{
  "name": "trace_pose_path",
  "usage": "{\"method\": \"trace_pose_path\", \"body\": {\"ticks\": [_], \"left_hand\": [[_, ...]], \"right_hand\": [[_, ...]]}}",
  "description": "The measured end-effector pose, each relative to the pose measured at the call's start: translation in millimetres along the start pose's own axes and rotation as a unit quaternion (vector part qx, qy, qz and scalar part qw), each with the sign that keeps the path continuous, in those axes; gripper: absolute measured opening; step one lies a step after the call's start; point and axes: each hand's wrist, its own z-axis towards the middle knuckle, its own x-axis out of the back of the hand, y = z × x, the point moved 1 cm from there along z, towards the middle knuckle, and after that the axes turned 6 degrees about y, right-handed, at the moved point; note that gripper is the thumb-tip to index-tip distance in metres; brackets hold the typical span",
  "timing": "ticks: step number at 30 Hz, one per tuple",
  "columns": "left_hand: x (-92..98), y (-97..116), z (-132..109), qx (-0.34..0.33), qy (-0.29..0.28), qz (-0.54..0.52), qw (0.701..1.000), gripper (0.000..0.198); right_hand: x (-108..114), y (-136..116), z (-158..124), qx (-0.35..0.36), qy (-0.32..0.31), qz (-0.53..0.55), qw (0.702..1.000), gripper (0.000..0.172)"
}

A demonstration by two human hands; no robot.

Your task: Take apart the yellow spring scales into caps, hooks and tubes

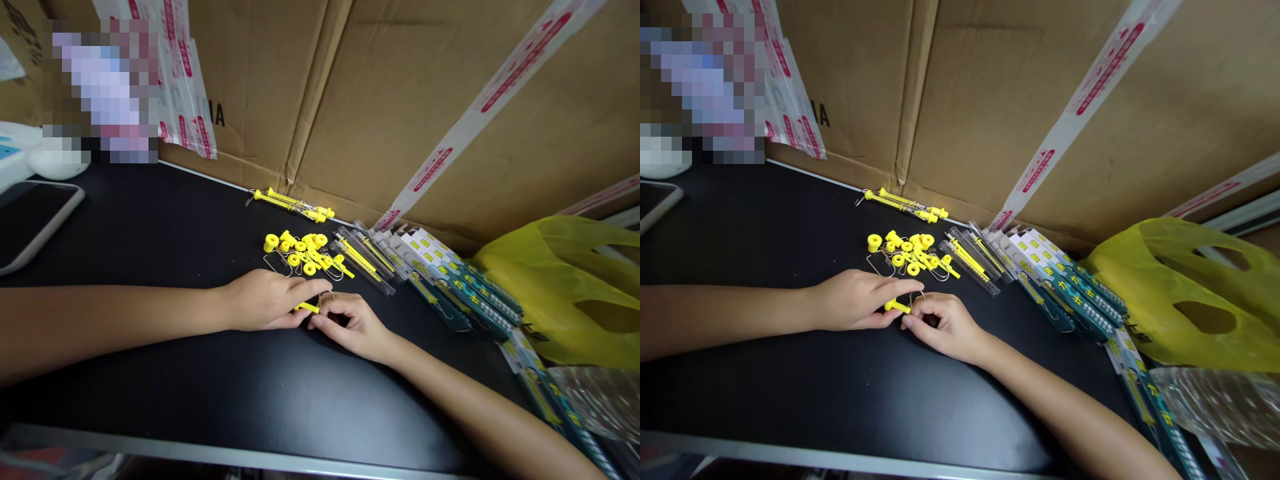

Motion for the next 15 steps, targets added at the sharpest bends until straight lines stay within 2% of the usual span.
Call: {"method": "trace_pose_path", "body": {"ticks": [5, 15], "left_hand": [[1.0, 4.0, 2.9, -0.016, -0.048, 0.047, 0.998, 0.051], [-0.1, 5.1, 6.4, 0.021, -0.074, 0.038, 0.996, 0.043]], "right_hand": [[0.1, -2.2, -0.8, -0.005, -0.028, -0.021, 0.999, 0.023], [-4.8, -3.5, -0.4, -0.029, 0.007, -0.046, 0.998, 0.033]]}}
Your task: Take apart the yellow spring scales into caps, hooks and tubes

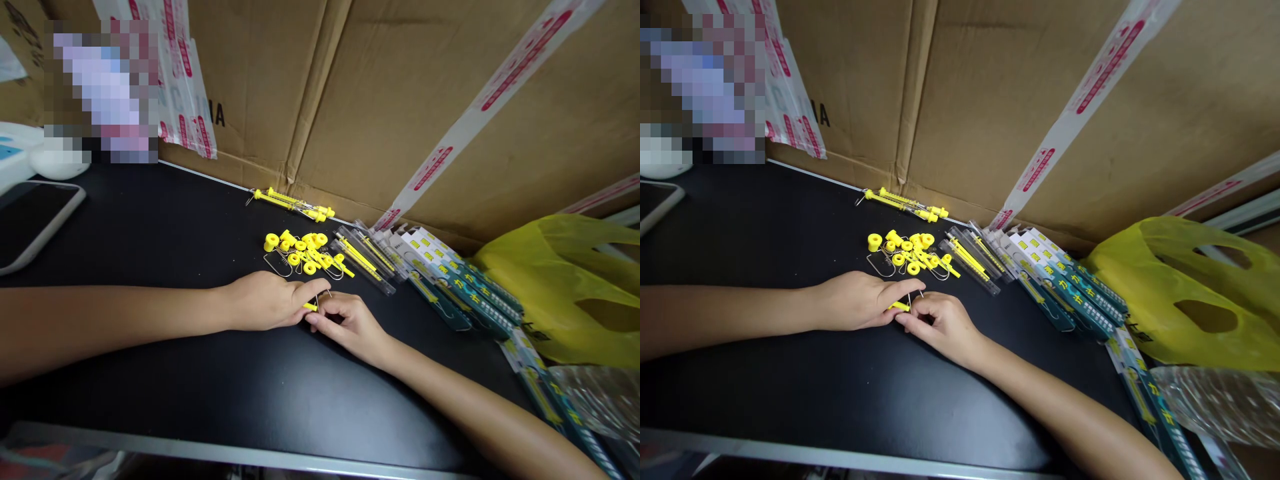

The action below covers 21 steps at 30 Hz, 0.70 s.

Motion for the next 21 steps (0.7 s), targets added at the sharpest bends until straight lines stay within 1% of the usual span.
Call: {"method": "trace_pose_path", "body": {"ticks": [8, 16, 21], "left_hand": [[1.3, 5.8, 1.0, 0.018, -0.011, 0.051, 0.998, 0.030], [-0.9, 9.5, -1.4, 0.026, -0.017, 0.099, 0.995, 0.035], [-2.9, 10.1, -3.7, 0.023, -0.005, 0.121, 0.992, 0.036]], "right_hand": [[-1.6, -0.1, -1.1, -0.041, -0.011, 0.005, 0.999, 0.035], [-4.2, -2.8, -4.5, -0.063, 0.011, 0.027, 0.998, 0.034], [-3.9, -2.7, -3.5, -0.067, 0.007, 0.020, 0.998, 0.033]]}}
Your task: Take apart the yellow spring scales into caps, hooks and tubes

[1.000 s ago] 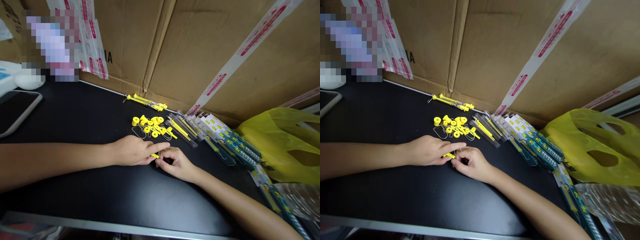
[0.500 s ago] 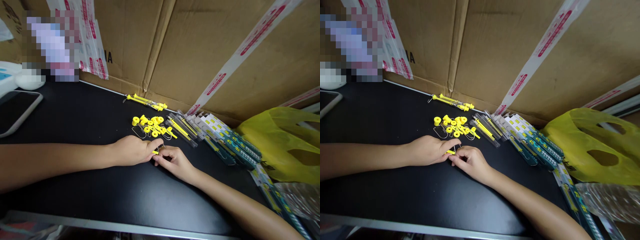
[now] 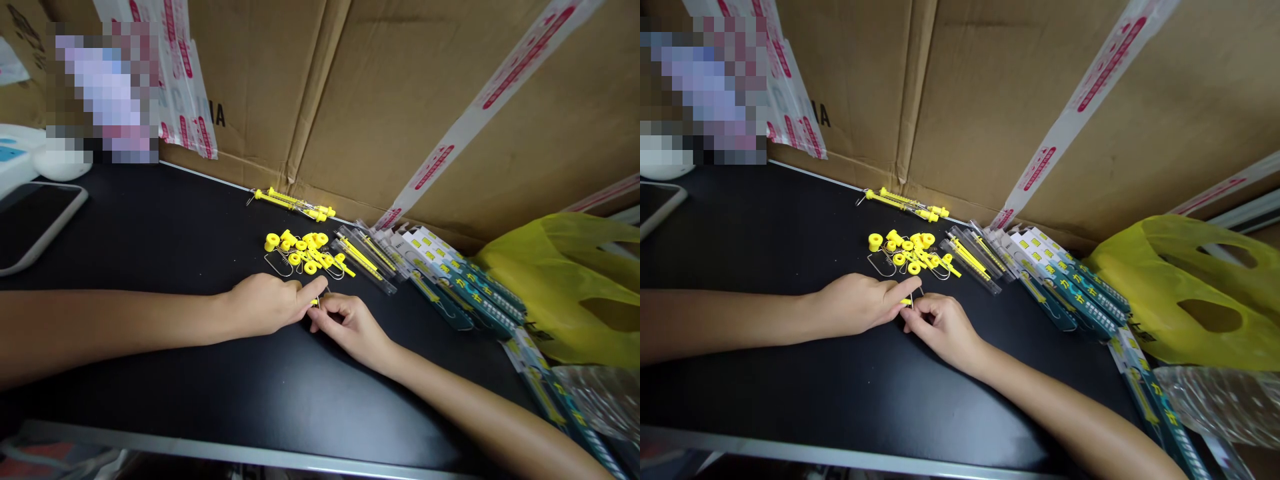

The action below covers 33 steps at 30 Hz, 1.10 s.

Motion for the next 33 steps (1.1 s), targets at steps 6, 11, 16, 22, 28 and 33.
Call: {"method": "trace_pose_path", "body": {"ticks": [6, 11, 16, 22, 28, 33], "left_hand": [[-0.4, 0.0, -0.6, -0.004, 0.018, -0.008, 1.000, 0.031], [0.6, -1.1, 0.7, -0.003, 0.045, -0.022, 0.999, 0.031], [1.4, -1.8, 1.5, -0.006, 0.031, -0.056, 0.998, 0.033], [1.9, -1.5, 0.9, -0.027, 0.032, -0.038, 0.998, 0.035], [1.9, 0.1, 1.8, -0.028, 0.017, -0.034, 0.999, 0.041], [-0.3, 0.7, 2.0, -0.008, 0.020, -0.050, 0.999, 0.040]], "right_hand": [[1.4, 0.2, 1.0, 0.018, -0.008, -0.017, 1.000, 0.034], [2.0, 0.1, 1.2, 0.033, -0.003, -0.008, 0.999, 0.034], [1.4, -3.2, -0.4, 0.031, -0.010, 0.021, 0.999, 0.036], [0.9, -5.5, -0.3, 0.030, -0.011, 0.030, 0.999, 0.039], [3.3, -7.8, 1.2, 0.033, -0.026, 0.069, 0.997, 0.044], [3.2, -6.9, 1.9, 0.022, -0.022, 0.075, 0.997, 0.040]]}}
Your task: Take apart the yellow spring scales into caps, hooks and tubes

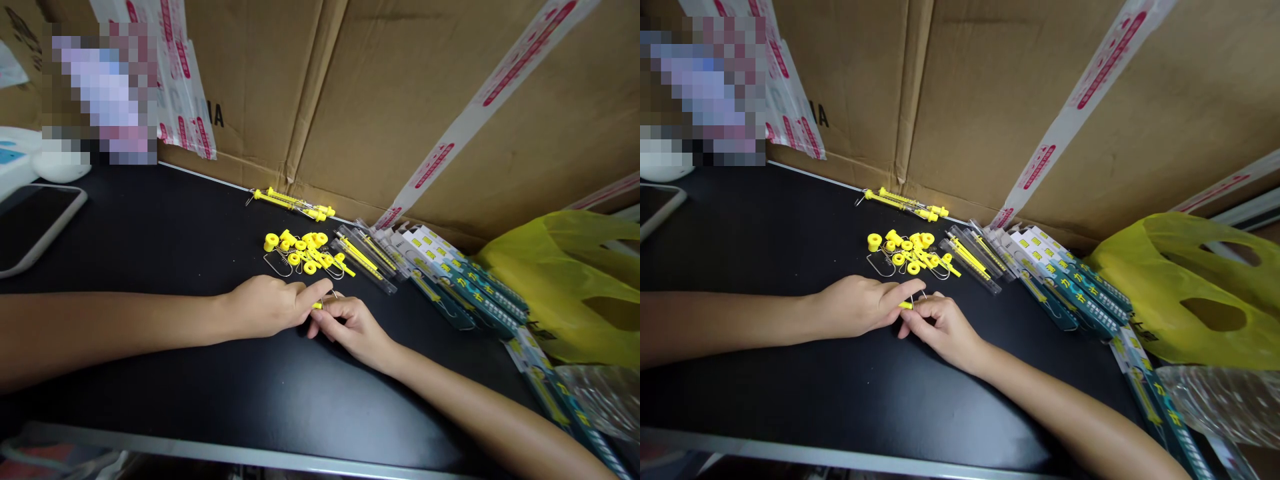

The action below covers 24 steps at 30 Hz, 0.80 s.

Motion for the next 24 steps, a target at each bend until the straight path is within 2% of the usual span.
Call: {"method": "trace_pose_path", "body": {"ticks": [5, 9, 17, 24], "left_hand": [[0.3, -0.6, 0.0, 0.013, 0.014, -0.018, 1.000, 0.039], [2.0, -1.0, -0.3, 0.006, 0.019, -0.026, 0.999, 0.037], [1.0, -2.0, -0.4, -0.015, 0.041, -0.063, 0.997, 0.016], [0.5, -2.3, -3.8, -0.025, 0.105, -0.064, 0.992, 0.021]], "right_hand": [[-1.5, 0.7, -0.6, -0.022, -0.005, -0.001, 1.000, 0.043], [-2.9, 0.6, -2.0, -0.014, 0.016, -0.013, 1.000, 0.041], [-2.2, 2.2, -3.8, 0.009, 0.001, -0.001, 1.000, 0.039], [2.0, -3.8, -1.4, 0.015, -0.046, 0.041, 0.998, 0.040]]}}
